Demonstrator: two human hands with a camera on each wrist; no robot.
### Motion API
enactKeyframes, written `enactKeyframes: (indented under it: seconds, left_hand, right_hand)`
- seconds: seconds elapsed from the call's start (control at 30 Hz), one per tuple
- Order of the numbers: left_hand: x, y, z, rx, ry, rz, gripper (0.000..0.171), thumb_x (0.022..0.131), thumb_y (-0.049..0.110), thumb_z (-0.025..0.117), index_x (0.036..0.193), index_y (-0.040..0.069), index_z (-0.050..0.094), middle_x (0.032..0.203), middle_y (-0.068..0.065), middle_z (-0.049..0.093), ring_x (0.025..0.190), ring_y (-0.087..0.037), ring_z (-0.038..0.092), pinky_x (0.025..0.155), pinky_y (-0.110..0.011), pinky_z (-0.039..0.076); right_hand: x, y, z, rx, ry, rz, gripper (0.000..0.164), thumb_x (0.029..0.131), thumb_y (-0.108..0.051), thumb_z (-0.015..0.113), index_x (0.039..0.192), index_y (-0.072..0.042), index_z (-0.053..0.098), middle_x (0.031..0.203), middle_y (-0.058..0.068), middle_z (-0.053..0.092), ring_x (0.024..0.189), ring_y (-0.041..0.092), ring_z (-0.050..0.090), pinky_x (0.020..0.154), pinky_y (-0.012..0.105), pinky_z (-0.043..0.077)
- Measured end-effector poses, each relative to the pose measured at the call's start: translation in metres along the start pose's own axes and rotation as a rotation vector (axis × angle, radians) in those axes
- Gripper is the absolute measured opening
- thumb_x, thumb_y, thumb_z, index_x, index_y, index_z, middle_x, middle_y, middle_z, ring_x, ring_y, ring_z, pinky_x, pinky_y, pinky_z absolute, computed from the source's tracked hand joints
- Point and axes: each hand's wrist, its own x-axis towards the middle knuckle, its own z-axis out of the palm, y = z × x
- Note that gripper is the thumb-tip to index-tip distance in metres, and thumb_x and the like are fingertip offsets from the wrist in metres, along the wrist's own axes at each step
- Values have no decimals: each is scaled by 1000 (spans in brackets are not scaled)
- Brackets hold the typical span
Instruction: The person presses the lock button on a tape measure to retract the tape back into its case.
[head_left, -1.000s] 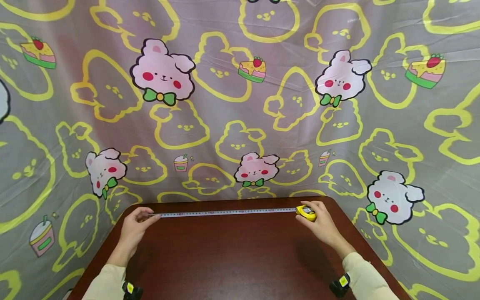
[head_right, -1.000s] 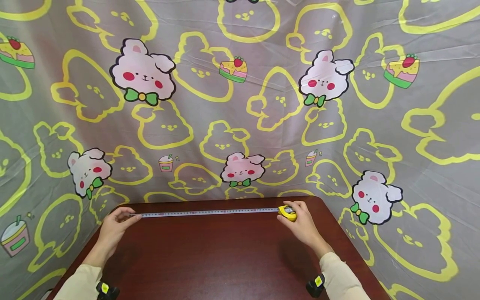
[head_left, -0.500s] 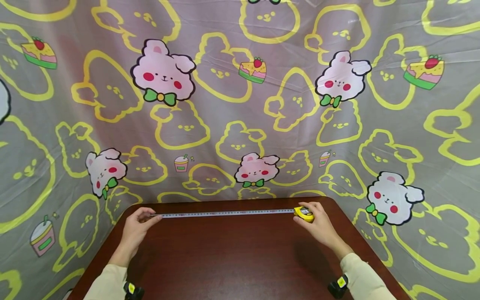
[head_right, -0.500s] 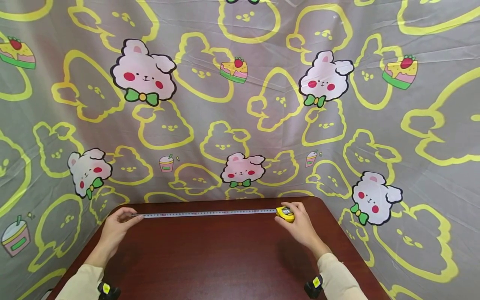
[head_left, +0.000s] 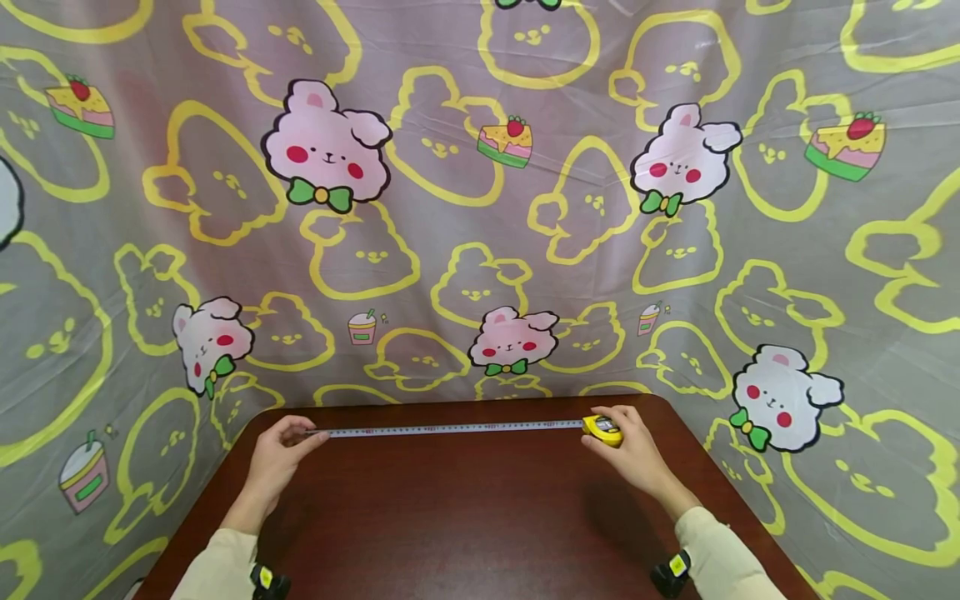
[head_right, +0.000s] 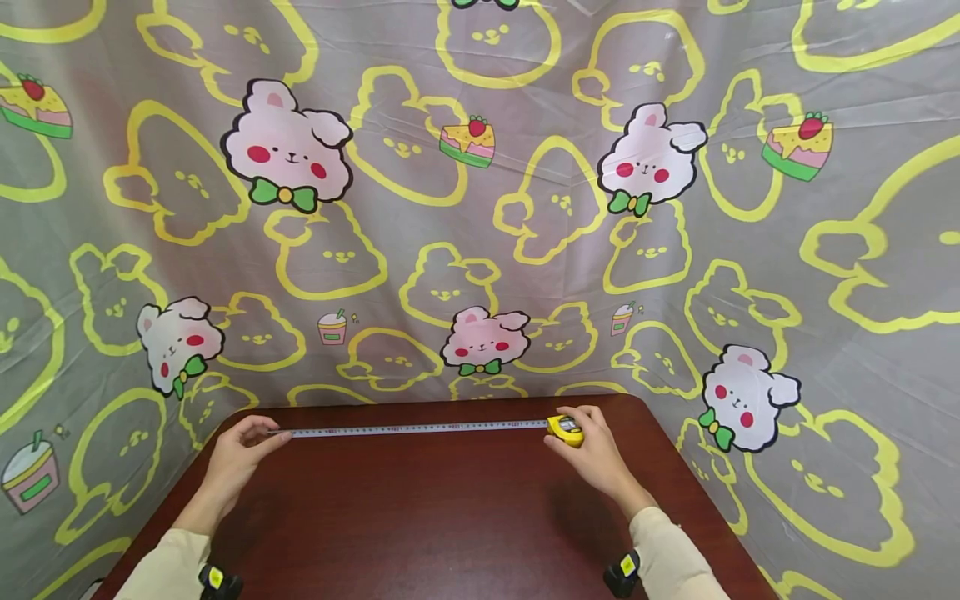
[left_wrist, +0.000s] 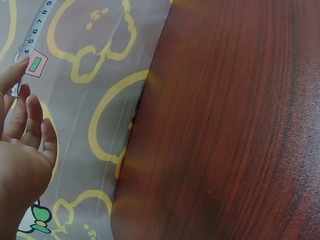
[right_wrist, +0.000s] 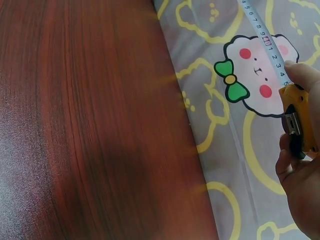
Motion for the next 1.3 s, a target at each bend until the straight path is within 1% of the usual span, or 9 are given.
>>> enactKeyframes:
  seconds: [0.23, 0.47, 0.63, 0.83, 1.07, 1.3]
  left_hand:
    - [0, 1, 1, 15, -2, 3, 42, 93, 30, 81, 115, -1, 64, 102, -6, 67, 89, -14, 59, 74, -27, 47]
    - [-1, -1, 1, 27, -15, 9, 41, 93, 29, 81, 117, -1, 64, 100, -4, 67, 88, -13, 58, 73, -26, 46]
    - [-1, -1, 2, 31, -6, 7, 41, 93, 29, 81, 116, 0, 64, 100, -4, 67, 88, -13, 58, 74, -26, 46]
    - [-2, 1, 4, 39, -20, 11, 41, 93, 30, 81, 116, 0, 65, 101, -6, 66, 89, -13, 57, 74, -26, 46]
    - [-1, 2, 7, 28, -11, 13, 40, 93, 30, 82, 114, 0, 65, 101, -7, 67, 90, -17, 58, 75, -27, 46]
    - [0, 2, 10, 31, -10, 19, 39, 92, 28, 83, 112, -1, 65, 98, -6, 67, 87, -17, 58, 73, -28, 45]
  right_hand:
    - [-1, 1, 2, 8, -10, 7, 56, 88, -32, 85, 135, -11, 64, 123, 12, 50, 105, 28, 54, 85, 38, 49]
    - [-1, 1, 2, 12, -6, 12, 55, 88, -31, 86, 134, -11, 65, 122, 11, 50, 105, 27, 54, 85, 37, 49]
    - [-2, 1, 3, 16, -3, 10, 55, 87, -30, 86, 134, -11, 65, 122, 10, 50, 105, 27, 54, 85, 37, 49]
    - [-3, 1, 5, 13, 1, 4, 54, 87, -31, 87, 133, -12, 66, 121, 9, 50, 104, 26, 55, 85, 37, 49]
    - [-2, 0, 7, 13, -4, 9, 54, 86, -33, 87, 133, -14, 66, 121, 8, 51, 104, 26, 54, 84, 38, 48]
    - [-1, -3, 8, 16, -7, 13, 55, 86, -32, 87, 132, -11, 66, 120, 9, 51, 103, 26, 54, 83, 37, 49]
